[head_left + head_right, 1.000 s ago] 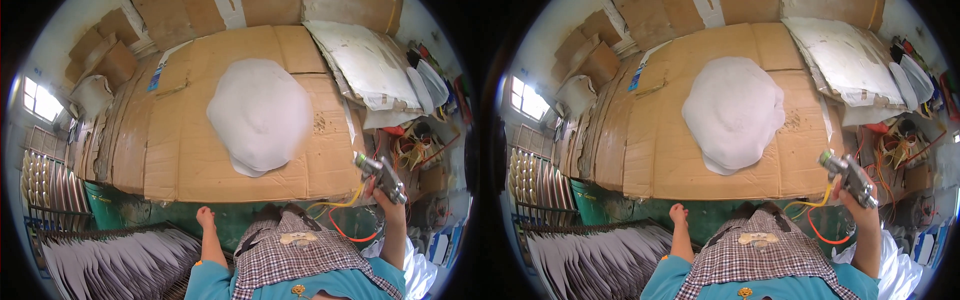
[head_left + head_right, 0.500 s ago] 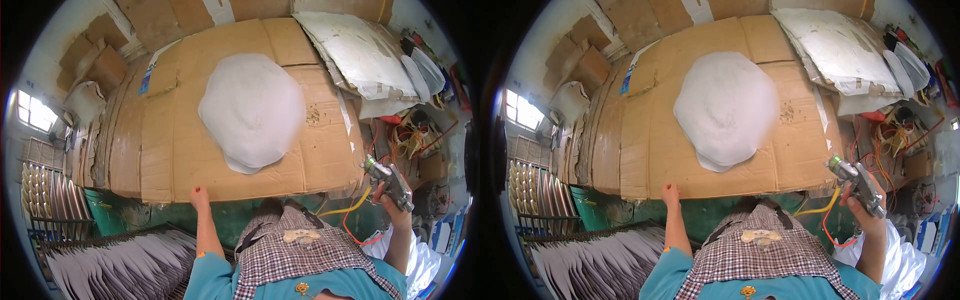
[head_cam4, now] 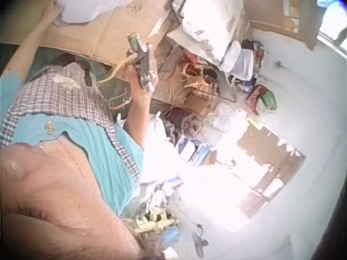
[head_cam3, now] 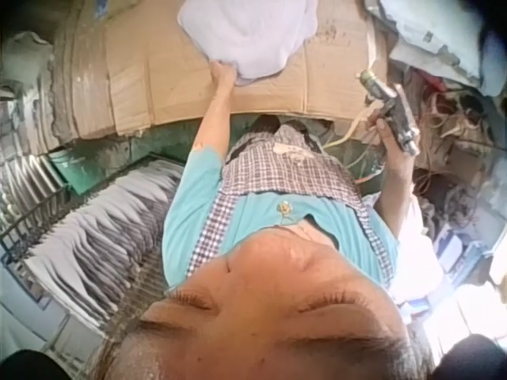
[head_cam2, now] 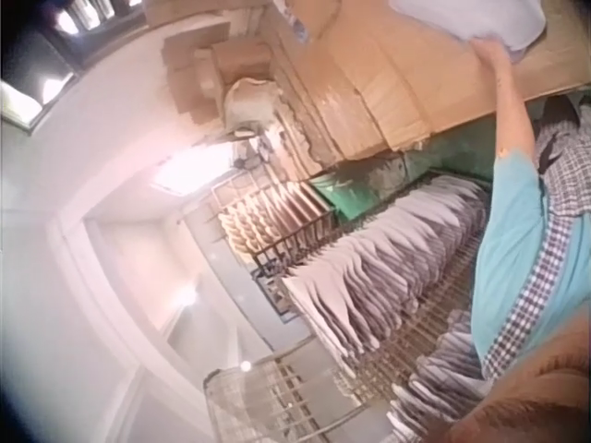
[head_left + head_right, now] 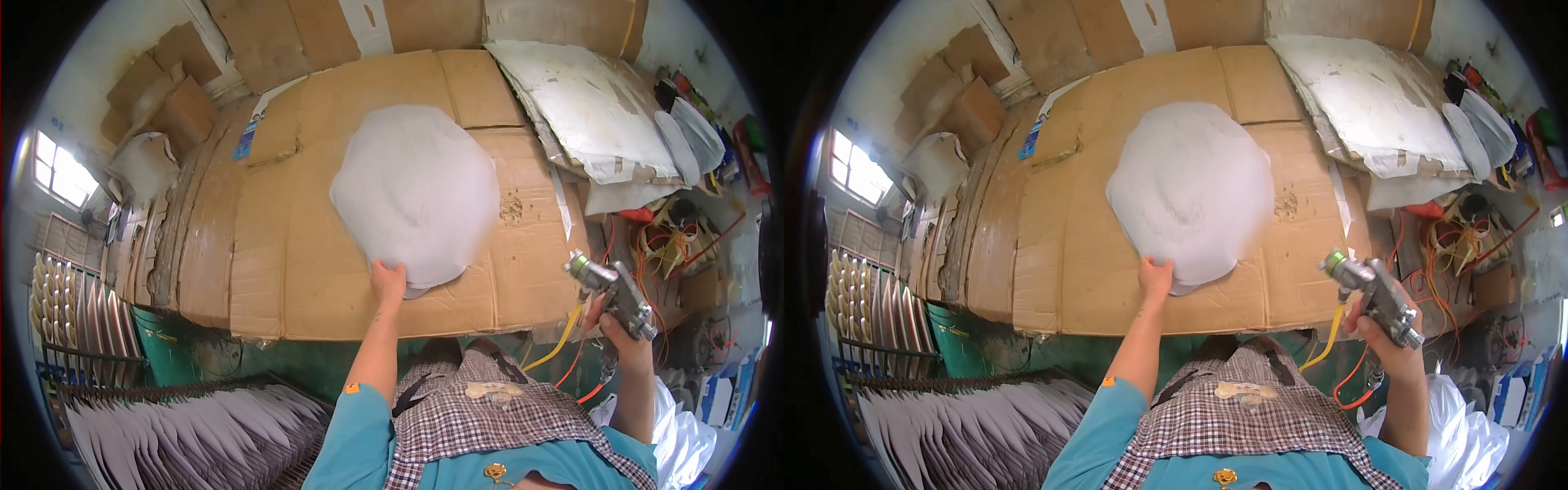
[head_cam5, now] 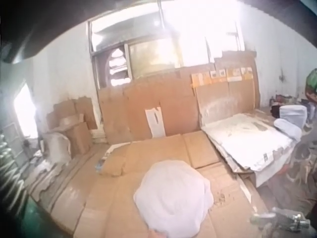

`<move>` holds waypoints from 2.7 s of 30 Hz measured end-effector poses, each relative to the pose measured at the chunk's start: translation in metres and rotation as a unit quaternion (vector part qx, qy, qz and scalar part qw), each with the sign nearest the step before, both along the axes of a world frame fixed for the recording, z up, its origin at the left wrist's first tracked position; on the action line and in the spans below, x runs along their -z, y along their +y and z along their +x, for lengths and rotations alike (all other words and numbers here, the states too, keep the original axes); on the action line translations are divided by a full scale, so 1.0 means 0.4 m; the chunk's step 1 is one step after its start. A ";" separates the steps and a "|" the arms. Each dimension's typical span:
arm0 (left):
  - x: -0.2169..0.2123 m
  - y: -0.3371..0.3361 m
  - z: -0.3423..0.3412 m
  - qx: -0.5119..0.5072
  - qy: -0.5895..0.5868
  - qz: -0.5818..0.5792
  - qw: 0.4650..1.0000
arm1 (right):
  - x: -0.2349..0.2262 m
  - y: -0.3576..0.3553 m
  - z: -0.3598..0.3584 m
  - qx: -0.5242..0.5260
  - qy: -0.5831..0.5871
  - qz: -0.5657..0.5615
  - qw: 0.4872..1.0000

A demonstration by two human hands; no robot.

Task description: Applying adhesive to shoe material pieces using a spray gun and organizing them on a drying rack.

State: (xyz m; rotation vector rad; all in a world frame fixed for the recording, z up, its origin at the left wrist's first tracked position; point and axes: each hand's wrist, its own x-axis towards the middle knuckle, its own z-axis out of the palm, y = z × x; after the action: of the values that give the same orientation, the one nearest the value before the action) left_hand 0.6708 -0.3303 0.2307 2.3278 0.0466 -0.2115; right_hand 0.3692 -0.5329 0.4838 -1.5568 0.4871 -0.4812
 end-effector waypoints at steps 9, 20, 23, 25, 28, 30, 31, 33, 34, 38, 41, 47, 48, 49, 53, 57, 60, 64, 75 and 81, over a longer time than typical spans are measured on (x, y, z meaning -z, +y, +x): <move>0.066 -0.001 0.007 -0.041 -0.006 -0.019 0.999 | -0.023 -0.026 -0.041 -0.091 0.025 -0.034 0.995; 0.072 -0.005 0.026 -0.024 0.076 -0.023 0.997 | 0.011 -0.026 0.035 0.058 0.000 0.000 0.998; 0.049 -0.010 0.018 -0.042 0.066 -0.066 0.995 | 0.005 -0.044 -0.002 -0.111 -0.003 0.000 0.994; 0.042 -0.026 0.001 -0.148 0.159 -0.371 0.903 | 0.013 -0.046 -0.025 -0.128 0.009 -0.013 0.992; 0.013 -0.048 -0.026 -0.194 0.248 -0.490 0.813 | -0.008 -0.038 -0.035 -0.019 0.046 -0.016 0.999; 0.001 -0.046 -0.046 -0.148 0.287 -0.493 0.808 | -0.016 -0.050 -0.055 -0.019 0.060 -0.007 0.998; -0.001 -0.048 -0.052 -0.101 0.322 -0.495 0.800 | -0.017 -0.056 -0.067 -0.020 0.073 0.002 0.997; 0.004 -0.061 -0.063 -0.112 0.319 -0.484 0.807 | -0.014 -0.056 -0.082 -0.065 0.061 0.003 0.996; 0.006 -0.066 -0.066 -0.124 0.314 -0.473 0.814 | -0.009 -0.052 -0.079 -0.097 0.049 -0.006 0.994; 0.013 -0.080 -0.049 -0.142 0.285 -0.477 0.819 | 0.002 -0.020 -0.013 -0.063 0.007 -0.008 0.998; -0.124 -0.096 -0.027 -0.066 0.184 -0.652 0.733 | 0.029 -0.032 -0.013 -0.005 0.000 0.028 1.000; -0.468 0.115 0.074 0.001 -0.023 -0.777 0.629 | 0.004 -0.019 -0.050 -0.040 -0.033 0.058 0.997; -0.520 0.198 0.079 0.042 -0.025 -0.811 0.583 | 0.001 -0.021 -0.052 -0.043 -0.036 0.062 0.996; -0.559 0.267 0.069 0.082 -0.025 -0.841 0.534 | -0.001 -0.022 -0.052 -0.076 -0.015 0.029 0.997; -0.664 0.382 -0.020 -0.104 -0.330 -0.507 0.790 | -0.008 -0.012 -0.035 -0.127 0.040 0.024 0.991; -0.704 0.543 -0.070 -0.008 -0.224 -0.703 0.675 | -0.006 -0.006 -0.001 -0.086 -0.011 0.016 0.996; -0.676 0.691 -0.077 0.011 -0.251 -0.704 0.665 | -0.001 -0.023 -0.005 0.020 0.008 -0.013 1.000; -0.694 0.728 -0.131 0.022 -0.279 -0.709 0.648 | -0.030 -0.024 -0.044 0.038 0.025 -0.036 0.998; -0.668 0.703 -0.147 -0.053 -0.301 -0.736 0.604 | 0.005 0.013 -0.043 -0.102 0.004 0.013 0.995; -0.643 0.733 -0.155 -0.064 -0.269 -0.719 0.638 | -0.011 -0.001 -0.100 -0.026 0.017 0.004 0.999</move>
State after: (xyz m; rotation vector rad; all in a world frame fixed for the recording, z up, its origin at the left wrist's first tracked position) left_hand 0.6088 -0.0372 0.4880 0.6678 -0.1959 0.4225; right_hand 0.3291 -0.5332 0.4883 -1.5690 0.4732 -0.4122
